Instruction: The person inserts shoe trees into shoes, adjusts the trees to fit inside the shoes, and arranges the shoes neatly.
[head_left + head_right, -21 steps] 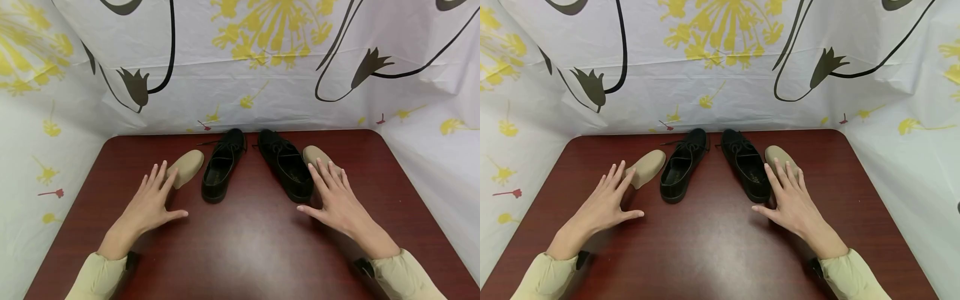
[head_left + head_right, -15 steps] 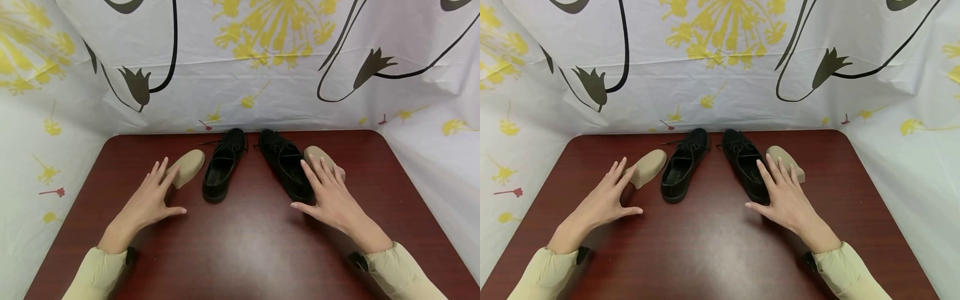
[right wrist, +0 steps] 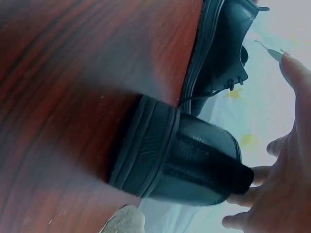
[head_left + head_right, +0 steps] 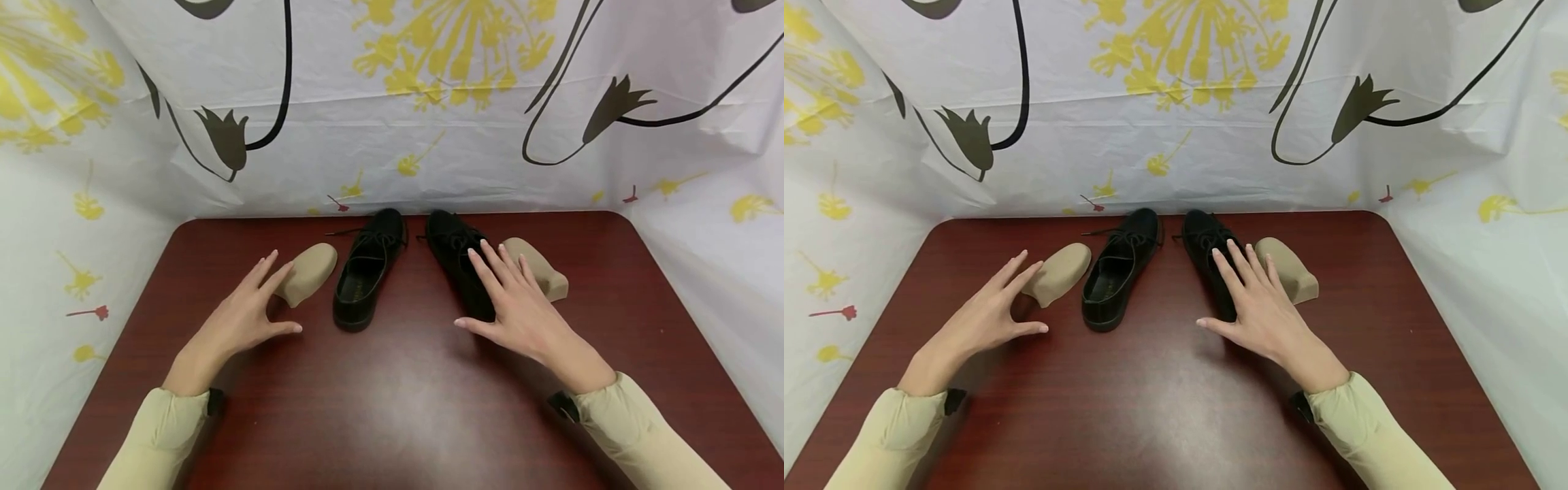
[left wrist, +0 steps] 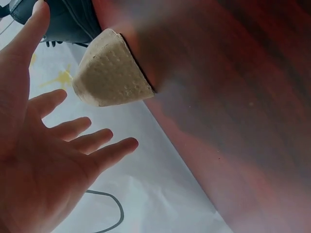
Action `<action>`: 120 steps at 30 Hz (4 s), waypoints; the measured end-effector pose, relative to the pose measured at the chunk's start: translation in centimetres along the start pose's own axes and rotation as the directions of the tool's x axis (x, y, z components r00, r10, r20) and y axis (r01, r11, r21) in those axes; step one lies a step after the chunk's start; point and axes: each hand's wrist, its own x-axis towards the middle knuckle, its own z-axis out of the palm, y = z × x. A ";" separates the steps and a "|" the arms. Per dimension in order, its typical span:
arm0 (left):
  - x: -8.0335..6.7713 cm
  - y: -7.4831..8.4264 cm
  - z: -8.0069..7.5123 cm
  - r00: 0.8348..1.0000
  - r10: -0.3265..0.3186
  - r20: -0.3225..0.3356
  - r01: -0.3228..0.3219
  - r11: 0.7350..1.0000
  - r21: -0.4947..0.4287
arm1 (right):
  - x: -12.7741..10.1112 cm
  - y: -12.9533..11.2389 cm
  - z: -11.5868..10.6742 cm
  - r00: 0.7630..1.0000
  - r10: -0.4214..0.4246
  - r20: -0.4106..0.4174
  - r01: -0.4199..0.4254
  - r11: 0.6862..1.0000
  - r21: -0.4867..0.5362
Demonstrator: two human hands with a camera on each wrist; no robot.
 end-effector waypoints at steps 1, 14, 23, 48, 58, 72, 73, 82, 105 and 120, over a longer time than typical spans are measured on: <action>0.1 -0.1 -0.1 1.000 -0.001 0.003 0.001 1.000 -0.004 | 0.2 -0.1 0.1 1.000 -0.002 0.003 0.002 1.000 0.001; 1.9 -1.1 -0.4 0.999 -0.011 0.040 0.014 0.997 -0.076 | 2.8 -1.4 0.9 0.999 -0.051 -0.008 0.051 0.999 0.007; 2.3 -1.5 0.0 0.997 -0.009 0.072 0.015 0.995 -0.097 | 4.1 -2.2 1.0 0.998 -0.058 0.036 0.057 0.998 0.032; 3.0 -1.9 0.3 1.000 -0.020 0.012 0.022 0.983 -0.180 | 8.2 -4.8 2.4 0.997 -0.006 0.077 0.006 1.000 0.007; 3.1 -1.6 0.1 0.999 0.003 0.044 0.008 0.973 -0.229 | 9.7 -5.6 3.2 0.987 0.040 0.154 -0.051 0.997 0.066; 3.2 -1.3 0.4 1.000 0.025 -0.010 -0.027 0.973 -0.228 | 10.6 -5.3 3.5 0.985 0.052 0.163 -0.078 0.985 0.156; 3.2 -1.2 0.4 0.999 0.026 -0.019 -0.029 0.973 -0.227 | 10.7 -5.3 3.5 0.985 0.052 0.165 -0.082 0.981 0.177; 3.0 -1.0 0.3 0.997 0.030 -0.073 -0.047 0.969 -0.241 | 11.6 -5.3 4.2 0.978 0.075 0.194 -0.127 0.953 0.274; 2.3 -0.6 0.4 0.978 0.010 -0.208 -0.081 0.939 -0.335 | 13.0 -4.9 5.5 0.993 0.083 0.078 -0.106 0.927 0.360; 2.7 0.2 0.5 0.965 0.018 -0.263 -0.125 0.909 -0.398 | 13.6 -4.9 5.9 0.992 0.115 0.057 -0.128 0.901 0.414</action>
